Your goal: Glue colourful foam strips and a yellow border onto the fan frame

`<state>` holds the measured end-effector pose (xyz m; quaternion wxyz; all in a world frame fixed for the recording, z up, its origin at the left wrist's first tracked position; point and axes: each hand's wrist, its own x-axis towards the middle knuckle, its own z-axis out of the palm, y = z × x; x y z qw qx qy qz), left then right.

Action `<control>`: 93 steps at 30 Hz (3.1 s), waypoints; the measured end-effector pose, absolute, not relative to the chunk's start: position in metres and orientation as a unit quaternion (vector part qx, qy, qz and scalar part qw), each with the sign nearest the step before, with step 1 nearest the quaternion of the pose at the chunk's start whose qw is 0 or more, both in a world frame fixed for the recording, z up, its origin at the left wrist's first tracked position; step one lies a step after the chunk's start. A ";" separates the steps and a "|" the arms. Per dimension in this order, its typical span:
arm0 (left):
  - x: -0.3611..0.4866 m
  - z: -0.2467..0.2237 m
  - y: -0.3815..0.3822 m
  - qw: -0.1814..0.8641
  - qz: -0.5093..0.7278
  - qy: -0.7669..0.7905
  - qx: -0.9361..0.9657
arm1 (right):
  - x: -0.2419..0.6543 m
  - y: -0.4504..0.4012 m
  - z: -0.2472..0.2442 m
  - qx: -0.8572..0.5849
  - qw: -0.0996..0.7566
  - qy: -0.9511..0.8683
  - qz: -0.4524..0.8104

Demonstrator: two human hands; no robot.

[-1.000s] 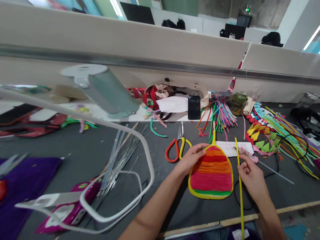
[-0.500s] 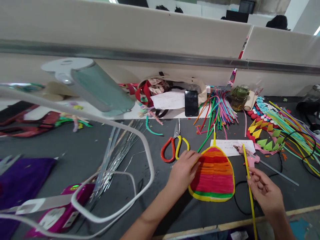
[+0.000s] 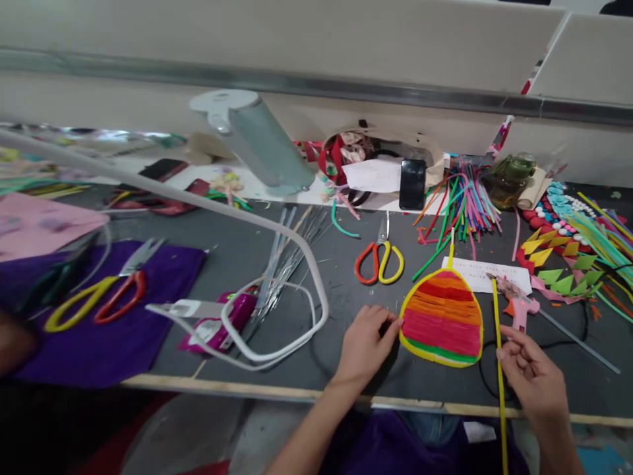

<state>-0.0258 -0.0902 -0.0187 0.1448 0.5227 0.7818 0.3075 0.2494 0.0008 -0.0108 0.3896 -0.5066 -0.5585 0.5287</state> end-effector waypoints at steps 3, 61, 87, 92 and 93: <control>-0.025 -0.013 -0.086 0.178 0.282 0.796 0.505 | 0.257 -0.005 -0.006 -0.504 0.383 -0.563 0.531; 0.021 -0.027 -0.010 0.049 0.129 0.533 0.835 | 0.294 0.025 0.034 -0.487 0.358 -0.586 0.540; 0.016 -0.015 -0.015 0.106 0.151 0.528 0.829 | 0.265 0.030 0.022 -0.482 0.205 -0.713 0.465; 0.018 -0.018 -0.018 0.067 0.324 0.549 0.767 | 0.257 0.029 0.025 -0.430 0.166 -0.789 0.407; 0.019 -0.019 -0.018 0.059 0.348 0.551 0.756 | 0.254 0.029 0.024 -0.423 0.158 -0.797 0.402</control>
